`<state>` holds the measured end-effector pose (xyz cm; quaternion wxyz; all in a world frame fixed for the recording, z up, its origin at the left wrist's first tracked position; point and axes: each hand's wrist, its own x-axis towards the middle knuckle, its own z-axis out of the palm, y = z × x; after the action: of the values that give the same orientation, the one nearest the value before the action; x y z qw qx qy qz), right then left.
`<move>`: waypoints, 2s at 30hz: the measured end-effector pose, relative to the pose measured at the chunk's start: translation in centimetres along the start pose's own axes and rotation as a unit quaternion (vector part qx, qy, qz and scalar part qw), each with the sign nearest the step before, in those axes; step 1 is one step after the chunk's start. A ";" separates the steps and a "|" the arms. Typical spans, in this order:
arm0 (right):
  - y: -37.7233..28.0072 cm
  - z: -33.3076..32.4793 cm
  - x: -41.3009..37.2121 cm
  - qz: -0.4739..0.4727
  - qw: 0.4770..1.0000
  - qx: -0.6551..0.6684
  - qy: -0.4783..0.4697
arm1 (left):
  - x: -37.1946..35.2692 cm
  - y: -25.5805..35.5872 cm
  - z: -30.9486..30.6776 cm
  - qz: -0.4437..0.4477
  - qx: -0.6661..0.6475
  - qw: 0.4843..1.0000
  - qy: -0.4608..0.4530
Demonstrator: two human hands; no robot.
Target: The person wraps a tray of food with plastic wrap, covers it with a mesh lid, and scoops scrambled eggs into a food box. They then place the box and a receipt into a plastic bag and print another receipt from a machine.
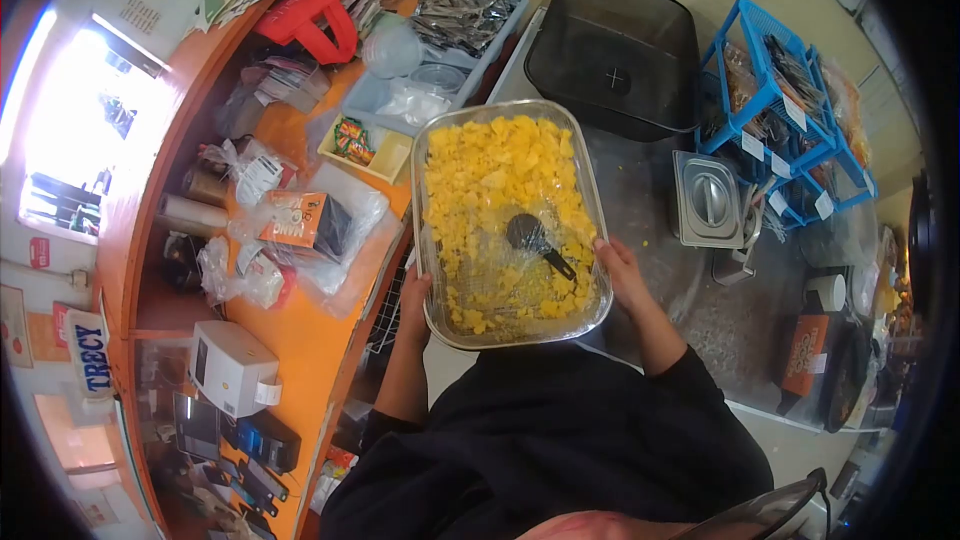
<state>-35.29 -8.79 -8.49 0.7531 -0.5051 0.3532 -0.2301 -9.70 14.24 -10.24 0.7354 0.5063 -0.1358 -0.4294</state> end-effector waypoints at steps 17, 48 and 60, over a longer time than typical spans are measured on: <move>-10.7 -0.3 4.2 -0.134 0.839 -0.496 0.182 | -0.9 2.4 0.2 0.065 0.424 0.903 0.022; -16.4 2.3 9.1 -0.212 0.814 0.516 0.164 | -0.6 -3.6 -2.7 -0.164 0.066 0.984 -0.024; -20.4 7.0 9.7 -0.202 0.896 0.389 -0.070 | 0.2 -3.2 -1.9 -0.133 0.032 0.990 -0.038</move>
<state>-23.50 -19.22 9.09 0.8495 -0.2475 0.0718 -0.4604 -9.97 14.90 -13.86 0.6494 0.5267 -0.1089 -0.5376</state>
